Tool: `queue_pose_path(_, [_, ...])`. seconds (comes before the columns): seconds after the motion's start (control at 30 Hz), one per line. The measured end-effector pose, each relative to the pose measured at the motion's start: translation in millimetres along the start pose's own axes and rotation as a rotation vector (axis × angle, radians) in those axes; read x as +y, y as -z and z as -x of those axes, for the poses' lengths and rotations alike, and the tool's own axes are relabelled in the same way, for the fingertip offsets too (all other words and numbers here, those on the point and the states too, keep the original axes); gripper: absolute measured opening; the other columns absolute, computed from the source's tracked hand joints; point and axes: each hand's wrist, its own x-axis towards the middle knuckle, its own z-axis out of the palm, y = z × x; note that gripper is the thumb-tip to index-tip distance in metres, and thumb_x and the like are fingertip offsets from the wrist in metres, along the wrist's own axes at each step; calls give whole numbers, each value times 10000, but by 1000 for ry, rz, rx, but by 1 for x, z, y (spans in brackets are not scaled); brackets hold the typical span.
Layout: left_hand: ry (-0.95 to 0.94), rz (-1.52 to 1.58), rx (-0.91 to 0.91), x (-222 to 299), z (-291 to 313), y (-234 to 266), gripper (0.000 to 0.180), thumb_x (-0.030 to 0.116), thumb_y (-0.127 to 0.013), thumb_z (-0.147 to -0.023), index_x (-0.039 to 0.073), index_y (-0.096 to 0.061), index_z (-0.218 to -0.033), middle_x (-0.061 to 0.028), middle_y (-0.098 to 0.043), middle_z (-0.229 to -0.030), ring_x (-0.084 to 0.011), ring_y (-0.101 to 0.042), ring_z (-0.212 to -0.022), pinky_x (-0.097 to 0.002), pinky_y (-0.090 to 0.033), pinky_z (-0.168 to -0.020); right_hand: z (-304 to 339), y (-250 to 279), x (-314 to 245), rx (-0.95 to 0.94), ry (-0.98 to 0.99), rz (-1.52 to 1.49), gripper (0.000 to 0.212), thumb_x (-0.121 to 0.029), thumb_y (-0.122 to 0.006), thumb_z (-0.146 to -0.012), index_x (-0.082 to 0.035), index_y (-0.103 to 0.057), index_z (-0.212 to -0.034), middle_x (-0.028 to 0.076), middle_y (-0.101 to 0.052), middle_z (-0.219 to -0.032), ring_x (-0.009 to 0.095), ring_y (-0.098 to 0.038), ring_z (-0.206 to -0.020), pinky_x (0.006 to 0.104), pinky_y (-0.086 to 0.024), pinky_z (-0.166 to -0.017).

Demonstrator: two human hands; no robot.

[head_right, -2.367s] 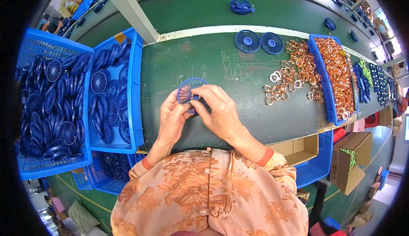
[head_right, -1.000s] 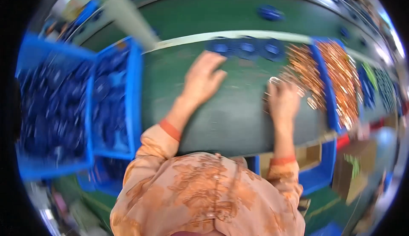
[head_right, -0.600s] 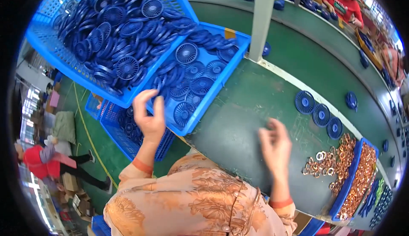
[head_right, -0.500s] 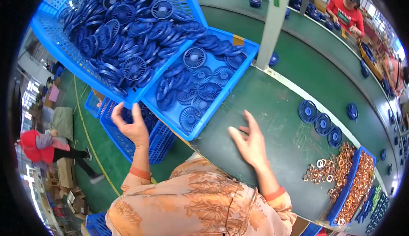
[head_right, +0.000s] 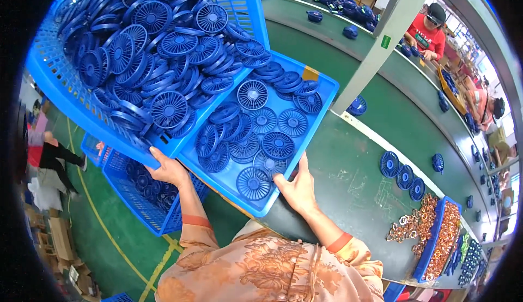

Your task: The person moves a cardboard box off the workbench, then repeatedly assembles fan covers by fitting metal rings into plastic grilles and placing the assembled covers in rows on the table.

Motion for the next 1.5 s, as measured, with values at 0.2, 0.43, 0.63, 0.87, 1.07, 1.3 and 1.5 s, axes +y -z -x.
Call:
queue_pose_path(0.2, [-88,-44,63,-5,1,-4,380,113,-624,-972,-147,-573,-1244,-281,-620,-1237,-331,-628,-1074,-414,-492,-940,-5,-7,11,-3,10,-79,852,8,-669,-769,4,-263,-1518,135,-530,-1337,220,-578,-1171,357,-490,-992])
queue_pose_path(0.43, [-172,-45,75,-14,-1,-6,345,67,-624,-956,-146,-584,-1223,-276,-641,-1189,-325,-647,-1022,-406,-512,-906,-10,-1,30,31,126,-25,843,-137,-694,-765,-10,-289,-1493,159,-684,-1109,213,-692,-949,357,-557,-852])
queue_pose_path(0.63, [-257,-79,111,-23,-3,-8,335,71,-642,-941,-141,-596,-1196,-281,-663,-1118,-333,-666,-959,-412,-529,-862,-6,-5,24,-6,113,-98,813,-55,-671,-767,-1,-294,-1485,150,-611,-1219,224,-639,-1068,363,-524,-932])
queue_pose_path(0.87, [-256,-72,99,-16,1,-9,333,40,-641,-893,-148,-610,-1166,-301,-650,-1152,-371,-655,-997,-433,-510,-894,-12,-5,29,0,144,-96,798,-106,-673,-777,-30,-300,-1478,138,-662,-1126,213,-673,-963,358,-545,-863])
queue_pose_path(1.07, [-328,-41,74,-21,-3,-7,354,48,-616,-883,-150,-603,-1176,-311,-644,-1160,-401,-641,-1024,-446,-501,-911,-12,2,20,-25,44,-23,803,-176,-688,-771,-57,-318,-1474,148,-665,-1093,214,-665,-928,365,-538,-830])
queue_pose_path(1.3, [-267,-122,-34,-35,-3,2,398,104,-694,-891,-135,-589,-1192,-308,-642,-1161,-373,-642,-1033,-449,-495,-928,-15,4,42,12,218,-4,797,-251,-701,-807,-29,-299,-1459,251,-590,-1226,331,-653,-1036,431,-509,-944])
queue_pose_path(1.5, [-604,-304,-39,-37,-8,57,465,162,-775,-841,-73,-617,-1210,-229,-657,-1174,-367,-648,-1051,-443,-513,-933,16,50,56,-230,52,-103,834,-421,-735,-864,-20,-360,-1492,289,-538,-1365,337,-645,-1123,434,-518,-979])
